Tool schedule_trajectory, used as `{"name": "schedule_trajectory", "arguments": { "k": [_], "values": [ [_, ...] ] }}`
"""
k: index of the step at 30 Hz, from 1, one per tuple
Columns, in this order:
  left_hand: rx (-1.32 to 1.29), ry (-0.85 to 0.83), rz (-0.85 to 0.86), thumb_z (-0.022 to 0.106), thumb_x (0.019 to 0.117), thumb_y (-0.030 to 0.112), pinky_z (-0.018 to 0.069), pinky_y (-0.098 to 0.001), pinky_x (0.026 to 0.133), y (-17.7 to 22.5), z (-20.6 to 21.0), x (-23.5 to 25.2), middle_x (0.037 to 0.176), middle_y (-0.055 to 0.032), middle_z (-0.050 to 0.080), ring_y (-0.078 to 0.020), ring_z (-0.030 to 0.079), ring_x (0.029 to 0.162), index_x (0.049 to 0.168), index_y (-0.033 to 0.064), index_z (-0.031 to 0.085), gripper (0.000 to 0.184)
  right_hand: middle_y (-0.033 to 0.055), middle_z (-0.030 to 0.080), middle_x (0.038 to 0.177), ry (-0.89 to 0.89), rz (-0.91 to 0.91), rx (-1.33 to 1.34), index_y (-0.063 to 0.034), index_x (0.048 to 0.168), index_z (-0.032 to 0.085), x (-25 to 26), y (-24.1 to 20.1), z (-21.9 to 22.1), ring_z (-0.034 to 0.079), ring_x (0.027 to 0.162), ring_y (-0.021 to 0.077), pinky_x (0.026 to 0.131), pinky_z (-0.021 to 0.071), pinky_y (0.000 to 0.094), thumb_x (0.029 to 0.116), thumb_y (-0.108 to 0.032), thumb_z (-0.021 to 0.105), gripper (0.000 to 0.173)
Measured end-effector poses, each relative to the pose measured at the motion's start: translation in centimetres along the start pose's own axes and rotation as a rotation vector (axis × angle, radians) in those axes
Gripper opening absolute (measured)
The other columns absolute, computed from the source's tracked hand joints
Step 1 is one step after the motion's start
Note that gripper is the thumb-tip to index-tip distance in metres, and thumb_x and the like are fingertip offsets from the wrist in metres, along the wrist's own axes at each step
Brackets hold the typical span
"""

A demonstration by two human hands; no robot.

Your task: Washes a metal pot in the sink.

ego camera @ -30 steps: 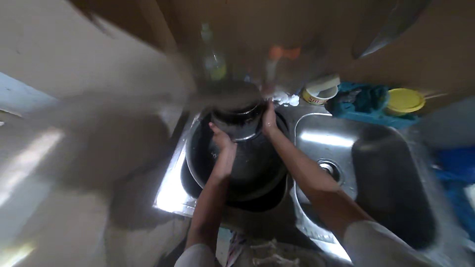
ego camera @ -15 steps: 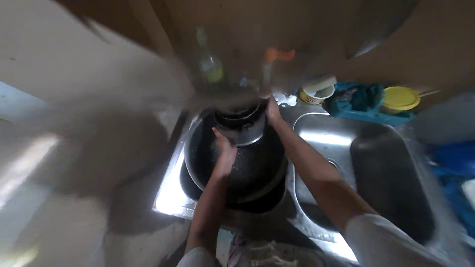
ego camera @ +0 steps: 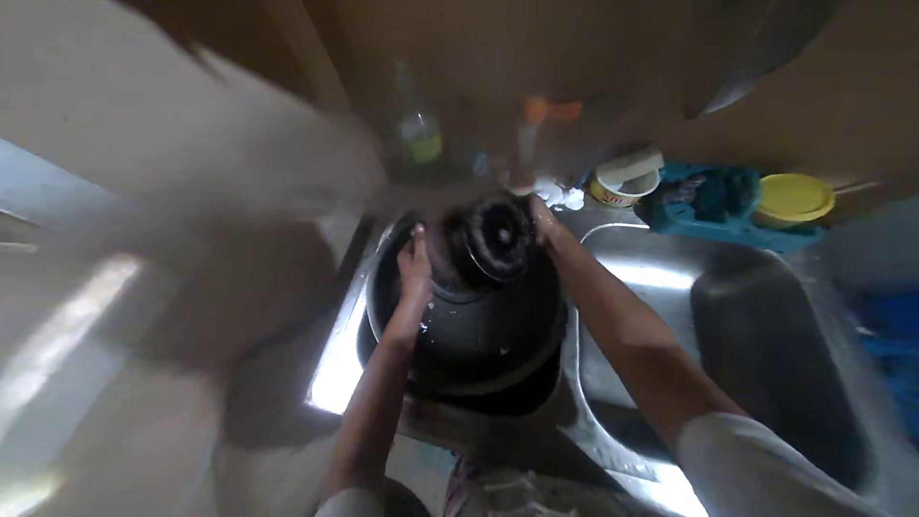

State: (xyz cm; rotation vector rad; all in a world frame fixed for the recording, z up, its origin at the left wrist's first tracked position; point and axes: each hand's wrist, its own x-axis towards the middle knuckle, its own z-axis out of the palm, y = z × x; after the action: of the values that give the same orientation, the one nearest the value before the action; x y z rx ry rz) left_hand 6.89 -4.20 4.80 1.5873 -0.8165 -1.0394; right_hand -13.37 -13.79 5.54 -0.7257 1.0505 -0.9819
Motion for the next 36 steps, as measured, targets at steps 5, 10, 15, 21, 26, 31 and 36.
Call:
{"name": "schedule_trajectory", "arguments": {
  "k": [5, 10, 15, 21, 26, 31, 36],
  "values": [
    [0.569, -0.125, 0.377, 0.074, 0.0951, 0.034, 0.0551, -0.0483, 0.072, 1.7, 1.4, -2.1, 0.083, -0.0167, 0.068, -0.0281, 0.066, 0.074, 0.102, -0.0026, 0.069, 0.038, 0.0159, 0.054, 0.144, -0.266, 0.0, -0.697, -0.0033, 0.146, 0.049, -0.4, -1.1, 1.1, 0.053, 0.13, 0.0216, 0.109, 0.0431, 0.0419, 0.1141, -0.032, 0.027, 0.049],
    [0.875, -0.101, 0.7, 0.074, 0.0924, 0.037, 0.0565, -0.0578, 0.066, -0.6, 3.4, -3.1, 0.081, -0.0218, 0.072, -0.0408, 0.073, 0.073, 0.102, -0.0048, 0.072, 0.043, 0.0248, 0.028, 0.164, -0.137, -0.172, -0.726, 0.0042, 0.158, 0.029, -3.1, 0.3, 2.3, 0.026, 0.154, 0.0321, 0.126, 0.018, 0.0479, 0.1143, -0.032, 0.017, 0.058],
    [0.93, -0.117, 1.236, 0.077, 0.0871, 0.029, 0.0578, -0.043, 0.056, -2.8, 4.7, -1.7, 0.071, -0.0146, 0.07, -0.0297, 0.072, 0.062, 0.087, -0.0021, 0.072, 0.031, 0.0105, 0.02, 0.17, -0.051, -0.141, -0.507, -0.0219, 0.167, 0.01, -5.8, 2.6, -0.8, 0.03, 0.152, 0.0302, 0.119, 0.031, 0.0566, 0.1097, -0.049, 0.036, 0.068],
    [0.982, -0.334, 1.526, 0.075, 0.0866, 0.022, 0.0584, -0.0405, 0.063, -2.3, 4.8, -1.1, 0.073, -0.0133, 0.071, -0.0283, 0.072, 0.066, 0.085, 0.0009, 0.072, 0.021, 0.0152, 0.063, 0.1, -0.08, 0.393, 0.03, -0.002, 0.126, 0.049, -7.4, 2.0, -1.5, 0.069, 0.083, 0.0241, 0.075, 0.0612, 0.0383, 0.1107, -0.033, 0.03, 0.04],
    [0.952, -0.945, 0.791, 0.061, 0.1016, 0.035, 0.0544, -0.0537, 0.084, 3.1, 4.3, -1.6, 0.093, -0.0193, 0.071, -0.0341, 0.07, 0.09, 0.106, -0.0017, 0.069, 0.038, 0.0108, 0.063, 0.088, -0.024, 0.333, 0.033, -0.0016, 0.11, 0.052, -8.7, 2.5, -1.8, 0.067, 0.075, 0.0191, 0.071, 0.0606, 0.0335, 0.1078, -0.015, 0.03, 0.026],
    [0.322, -0.735, -0.064, 0.038, 0.1115, 0.019, 0.0549, -0.0346, 0.083, 5.2, 8.5, 2.5, 0.12, -0.0167, 0.065, -0.0175, 0.066, 0.094, 0.129, -0.0061, 0.057, 0.036, 0.0217, 0.065, 0.104, -0.029, 0.291, 0.085, -0.0005, 0.136, 0.038, -9.2, 3.4, -1.4, 0.072, 0.085, 0.0317, 0.076, 0.0628, 0.0436, 0.1086, -0.011, 0.028, 0.031],
    [-0.068, -0.627, -0.308, 0.032, 0.1135, 0.029, 0.056, -0.0299, 0.081, 5.0, 13.2, 3.9, 0.107, -0.0127, 0.063, -0.0154, 0.065, 0.085, 0.138, -0.0034, 0.046, 0.043, 0.0231, 0.063, 0.105, 0.009, 0.252, 0.119, -0.0024, 0.145, 0.027, -10.0, 2.8, -1.4, 0.072, 0.086, 0.0321, 0.077, 0.0624, 0.0423, 0.1077, -0.009, 0.029, 0.038]
  ]
}}
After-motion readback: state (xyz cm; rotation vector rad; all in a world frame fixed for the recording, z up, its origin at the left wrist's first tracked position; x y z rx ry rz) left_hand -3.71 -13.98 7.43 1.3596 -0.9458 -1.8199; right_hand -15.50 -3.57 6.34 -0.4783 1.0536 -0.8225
